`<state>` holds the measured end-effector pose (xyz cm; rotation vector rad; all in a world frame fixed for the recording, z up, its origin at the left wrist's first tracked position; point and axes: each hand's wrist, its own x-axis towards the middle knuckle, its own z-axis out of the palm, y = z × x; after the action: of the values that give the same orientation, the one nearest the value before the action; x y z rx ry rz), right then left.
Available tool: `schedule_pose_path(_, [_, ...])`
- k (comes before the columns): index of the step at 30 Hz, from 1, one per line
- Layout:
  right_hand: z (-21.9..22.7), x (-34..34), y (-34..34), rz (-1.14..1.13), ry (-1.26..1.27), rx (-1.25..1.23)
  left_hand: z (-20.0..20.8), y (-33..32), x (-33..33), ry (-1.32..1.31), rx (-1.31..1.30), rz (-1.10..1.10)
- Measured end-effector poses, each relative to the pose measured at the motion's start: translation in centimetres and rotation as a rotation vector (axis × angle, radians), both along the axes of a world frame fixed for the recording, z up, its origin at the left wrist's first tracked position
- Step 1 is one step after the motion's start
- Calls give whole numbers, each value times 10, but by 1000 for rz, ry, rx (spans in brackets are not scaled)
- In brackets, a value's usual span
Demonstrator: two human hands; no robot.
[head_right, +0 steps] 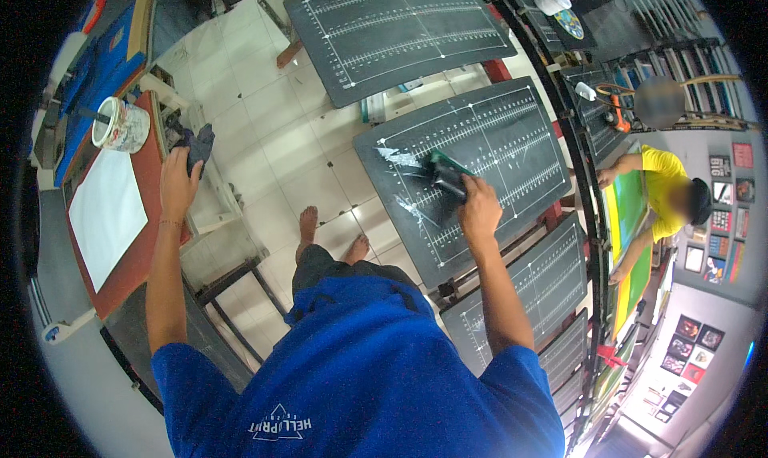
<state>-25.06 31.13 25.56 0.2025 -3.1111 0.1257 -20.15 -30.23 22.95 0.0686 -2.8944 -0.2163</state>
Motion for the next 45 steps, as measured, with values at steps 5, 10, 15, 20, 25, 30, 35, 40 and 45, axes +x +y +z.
schedule_pose_path(5, [0,-27,-57,291,15,-54,0,2,-2,-34,1,39])
schedule_pose_path(10, [1,-34,-69,429,-26,-81,-3,-3,0,-2,-27,35])
schedule_pose_path(15, [3,-38,-71,349,-8,-95,-3,-2,0,-21,-27,53])
schedule_pose_path(20, [3,-57,-21,299,-2,-59,0,1,0,12,-6,40])
schedule_pose_path(25, [10,-57,-34,578,-6,-70,0,2,-1,-18,12,50])
schedule_pose_path(30, [-1,-53,-73,524,54,-66,-1,0,-2,-18,-8,52])
schedule_pose_path(35, [-15,-74,-61,328,115,-78,-1,-4,-2,-14,19,53])
schedule_pose_path(40, [-17,-102,-2,-64,86,57,-2,-3,1,-20,13,62])
schedule_pose_path(45, [-20,-135,37,-337,106,106,-1,0,-3,5,39,55])
